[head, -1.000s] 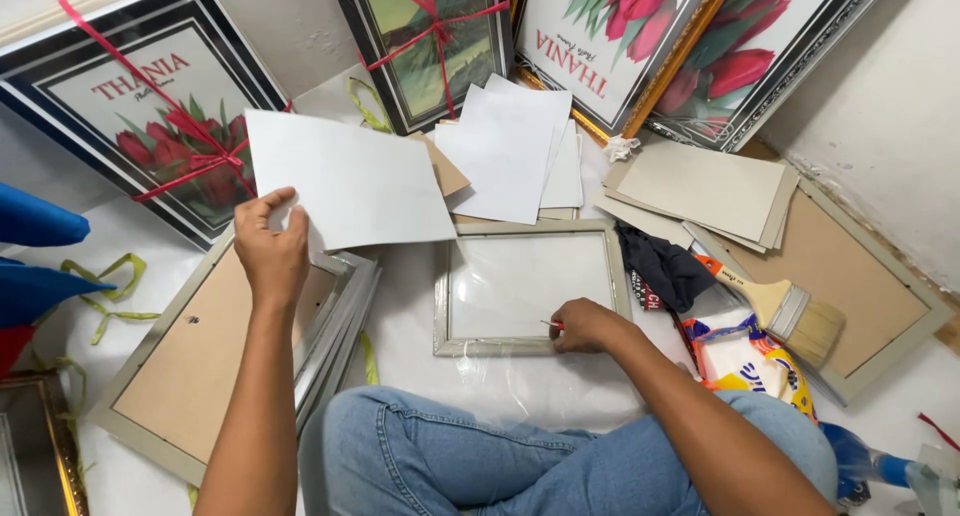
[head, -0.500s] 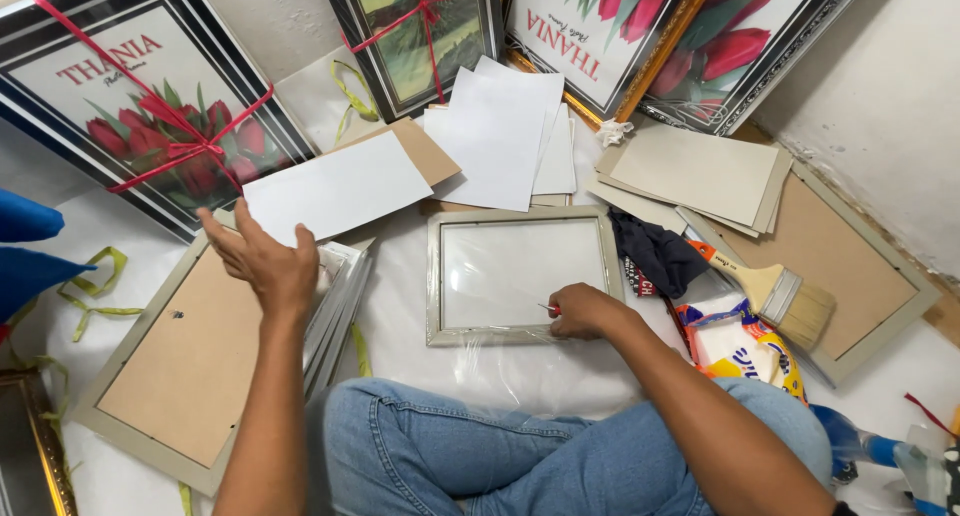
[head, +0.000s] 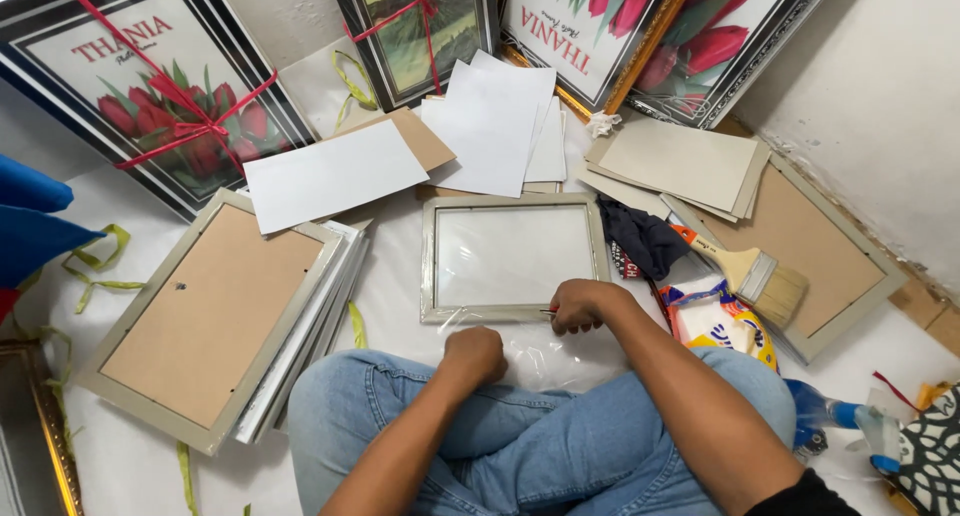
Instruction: Assembling picture frames by cleaning glass and inserting artwork components.
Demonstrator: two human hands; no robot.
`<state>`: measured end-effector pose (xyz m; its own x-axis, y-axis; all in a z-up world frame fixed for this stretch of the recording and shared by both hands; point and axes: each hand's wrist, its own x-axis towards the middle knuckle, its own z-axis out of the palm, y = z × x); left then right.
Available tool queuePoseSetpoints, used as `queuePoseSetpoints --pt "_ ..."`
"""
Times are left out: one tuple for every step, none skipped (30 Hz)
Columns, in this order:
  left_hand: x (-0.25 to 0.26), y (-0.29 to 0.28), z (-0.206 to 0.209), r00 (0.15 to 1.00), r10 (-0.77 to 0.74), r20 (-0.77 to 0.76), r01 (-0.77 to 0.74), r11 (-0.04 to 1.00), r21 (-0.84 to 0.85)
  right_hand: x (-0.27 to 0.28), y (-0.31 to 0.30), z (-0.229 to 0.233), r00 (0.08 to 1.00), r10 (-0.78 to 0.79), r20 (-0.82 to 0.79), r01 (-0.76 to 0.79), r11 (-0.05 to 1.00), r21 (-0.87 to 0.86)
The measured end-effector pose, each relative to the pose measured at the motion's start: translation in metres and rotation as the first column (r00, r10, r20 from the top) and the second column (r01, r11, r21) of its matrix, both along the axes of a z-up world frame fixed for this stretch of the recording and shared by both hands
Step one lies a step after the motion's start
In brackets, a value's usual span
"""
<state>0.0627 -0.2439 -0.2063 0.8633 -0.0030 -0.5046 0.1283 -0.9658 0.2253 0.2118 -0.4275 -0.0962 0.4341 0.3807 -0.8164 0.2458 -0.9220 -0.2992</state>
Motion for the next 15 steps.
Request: queuePoseSetpoints --pt "-0.002 0.003 0.019 1.000 0.003 0.002 -0.003 1.000 0.002 -0.003 -0.001 0.005 1.000 0.003 0.002 -0.003 1.000 0.002" --pt "-0.003 0.005 0.038 1.000 -0.005 -0.022 0.006 0.998 0.057 -0.005 -0.002 0.010 0.999 -0.003 -0.039 0.003 1.000 -0.008" --pt "-0.007 0.007 0.056 0.999 -0.010 -0.049 0.016 0.994 0.112 -0.009 -0.003 0.014 0.997 -0.009 -0.082 0.007 1.000 -0.018" --pt "-0.013 0.004 0.058 0.999 -0.007 -0.050 0.012 0.993 0.114 -0.014 -0.003 0.013 0.997 -0.005 -0.083 0.004 1.000 -0.016" --pt "-0.017 0.000 0.059 0.999 0.018 -0.034 -0.015 0.996 0.093 -0.017 -0.003 0.012 0.995 0.025 -0.095 -0.028 0.999 -0.022" --pt "-0.021 -0.002 0.061 0.999 0.044 -0.017 -0.042 0.997 0.070 -0.020 -0.003 0.011 0.993 0.056 -0.107 -0.059 0.998 -0.028" --pt "-0.028 -0.007 0.072 0.999 0.049 -0.018 -0.048 0.997 0.068 -0.025 0.000 0.014 0.992 0.061 -0.108 -0.064 0.997 -0.030" --pt "-0.035 -0.011 0.082 0.998 0.062 0.011 -0.062 0.996 0.060 -0.029 0.002 0.015 0.989 0.084 -0.124 -0.089 0.995 -0.038" --pt "-0.040 -0.016 0.093 0.996 0.076 0.041 -0.078 0.996 0.051 -0.033 0.006 0.017 0.984 0.107 -0.139 -0.114 0.992 -0.045" --pt "-0.039 -0.019 0.097 0.996 0.082 0.042 -0.084 0.995 0.050 -0.033 0.007 0.015 0.984 0.113 -0.138 -0.120 0.992 -0.047" --pt "-0.042 -0.023 0.101 0.993 0.025 0.113 -0.039 0.991 0.125 -0.035 0.009 0.010 0.981 0.128 -0.143 -0.136 0.989 -0.049" --pt "-0.043 -0.026 0.105 0.983 -0.037 0.177 0.000 0.979 0.203 -0.037 0.011 0.006 0.979 0.143 -0.148 -0.152 0.987 -0.051" --pt "-0.045 -0.030 0.113 0.984 -0.029 0.174 -0.007 0.979 0.204 -0.040 0.014 0.012 0.977 0.151 -0.151 -0.160 0.986 -0.051" --pt "-0.046 -0.034 0.121 0.993 0.016 0.121 -0.031 0.992 0.124 -0.041 0.017 0.018 0.976 0.172 -0.135 -0.182 0.981 -0.065" --pt "-0.044 -0.038 0.129 0.996 0.051 0.068 -0.054 0.997 0.046 -0.041 0.019 0.026 0.976 0.187 -0.115 -0.197 0.977 -0.079"
